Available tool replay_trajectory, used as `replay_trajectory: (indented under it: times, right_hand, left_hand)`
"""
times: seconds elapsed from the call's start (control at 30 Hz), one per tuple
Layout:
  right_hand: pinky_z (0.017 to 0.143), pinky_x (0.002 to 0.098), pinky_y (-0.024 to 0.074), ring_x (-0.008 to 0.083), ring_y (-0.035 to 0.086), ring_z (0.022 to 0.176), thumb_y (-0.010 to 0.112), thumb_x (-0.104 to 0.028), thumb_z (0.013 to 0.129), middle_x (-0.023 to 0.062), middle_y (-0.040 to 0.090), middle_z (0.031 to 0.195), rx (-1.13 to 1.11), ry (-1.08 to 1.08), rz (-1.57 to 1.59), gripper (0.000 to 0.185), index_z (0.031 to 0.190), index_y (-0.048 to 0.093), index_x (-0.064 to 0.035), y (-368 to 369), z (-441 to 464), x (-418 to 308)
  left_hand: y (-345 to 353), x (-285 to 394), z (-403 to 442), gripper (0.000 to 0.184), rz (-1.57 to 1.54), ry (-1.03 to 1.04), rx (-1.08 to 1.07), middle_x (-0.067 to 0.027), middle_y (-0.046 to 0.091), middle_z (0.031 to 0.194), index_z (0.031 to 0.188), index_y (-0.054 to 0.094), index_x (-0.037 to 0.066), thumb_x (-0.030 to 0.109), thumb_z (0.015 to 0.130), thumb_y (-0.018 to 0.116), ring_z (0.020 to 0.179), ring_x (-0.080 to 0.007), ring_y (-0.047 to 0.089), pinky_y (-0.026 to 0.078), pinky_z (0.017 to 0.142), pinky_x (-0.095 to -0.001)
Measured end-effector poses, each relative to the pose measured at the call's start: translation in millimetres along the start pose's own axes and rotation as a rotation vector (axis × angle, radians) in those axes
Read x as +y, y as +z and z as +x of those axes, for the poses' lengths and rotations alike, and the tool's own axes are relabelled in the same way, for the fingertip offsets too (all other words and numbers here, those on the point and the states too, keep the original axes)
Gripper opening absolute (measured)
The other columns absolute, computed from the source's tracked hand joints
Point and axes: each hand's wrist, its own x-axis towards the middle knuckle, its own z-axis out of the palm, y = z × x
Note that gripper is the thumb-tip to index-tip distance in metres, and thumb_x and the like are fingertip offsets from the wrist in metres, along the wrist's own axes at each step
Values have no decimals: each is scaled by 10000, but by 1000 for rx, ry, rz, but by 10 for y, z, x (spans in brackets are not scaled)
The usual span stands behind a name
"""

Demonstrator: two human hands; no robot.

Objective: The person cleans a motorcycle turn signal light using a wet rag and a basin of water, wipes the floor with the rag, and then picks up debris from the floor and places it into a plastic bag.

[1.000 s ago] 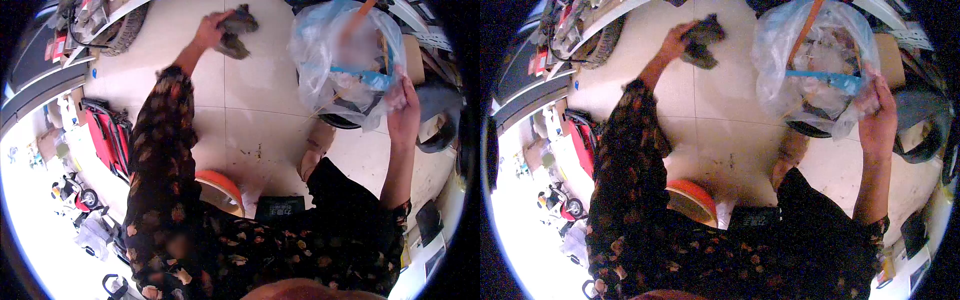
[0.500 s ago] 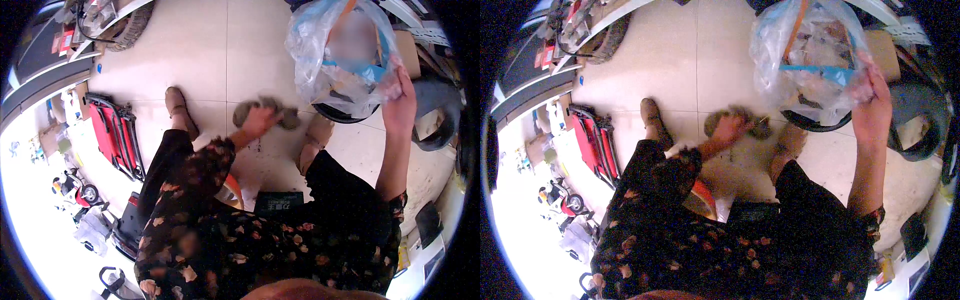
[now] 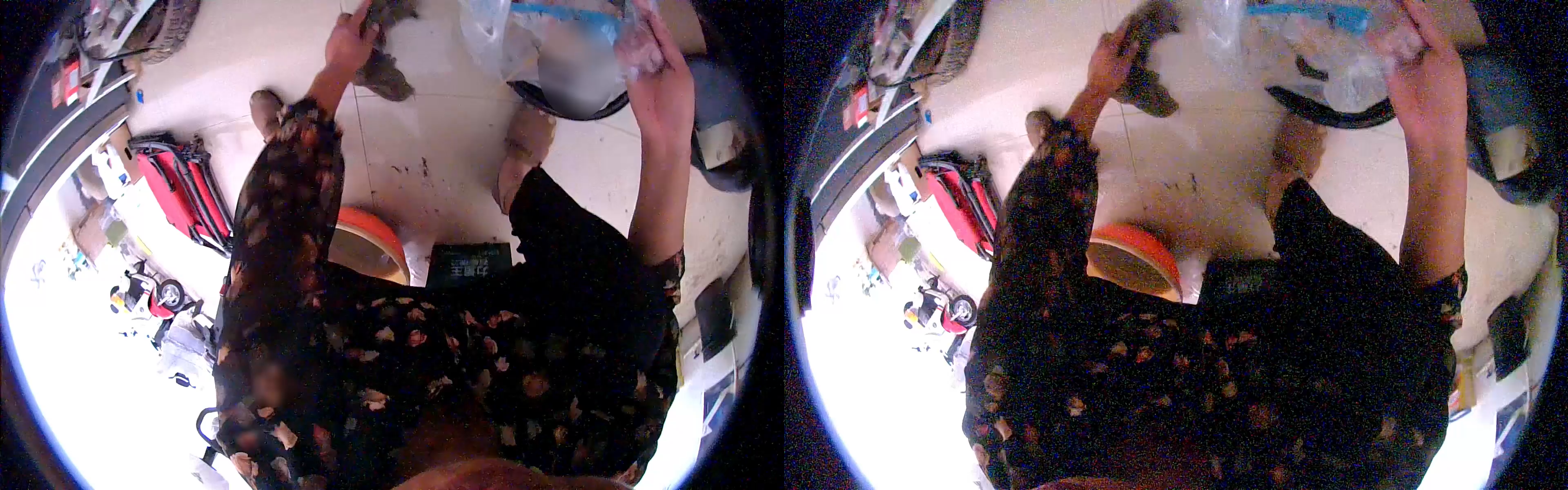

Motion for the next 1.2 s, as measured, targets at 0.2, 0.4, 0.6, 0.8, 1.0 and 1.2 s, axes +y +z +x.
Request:
replay_trajectory:
  times: [0.2,0.4,0.6,0.8,1.0,1.2]
  right_hand:
    - [555,188,412,43,476,582,460,-178,969,-69,462,623,148,-14,-43,153,990,568,-71,-33,68,7]
    - [555,180,436,46,519,602,478,-192,961,-41,529,661,-404,187,166,176,1011,568,-49,-274,113,-78]
    - [780,251,434,117,538,898,419,-140,979,31,591,997,-421,175,156,369,1303,478,25,-555,236,171]
    - [697,216,390,81,437,742,422,-153,981,-8,475,817,109,185,41,373,1309,481,14,177,-63,46]
    - [959,298,378,159,492,1139,464,-155,961,69,531,1280,-205,284,248,372,1298,486,0,-344,145,191]
    - [1007,316,360,181,464,1211,460,-178,961,71,501,1336,-74,250,90,393,1312,472,-2,-295,80,164]
  left_hand:
    - [589,742,-728,553,87,126,-122,-157,521,976,1337,448,310,157,817,559,914,-361,556,507,754,-460]
    - [755,1282,-2362,504,23,460,-540,-133,512,1024,1268,533,354,131,816,527,928,-327,550,503,778,-434]
    - [1085,958,-2881,418,-198,623,-744,-113,550,1159,1166,627,324,126,808,543,1136,-308,527,429,979,-422]
    - [-105,618,-1340,411,-703,162,-884,-86,596,1112,1184,637,204,99,786,641,1122,-243,536,404,989,-351]
    - [-928,556,-389,432,-1298,-399,-537,-131,569,1130,1238,591,145,166,811,653,1055,-240,546,419,952,-307]
    - [-270,780,-6,652,25,133,-19,-141,247,1491,1413,364,169,358,840,610,1365,-337,242,268,1088,-501]
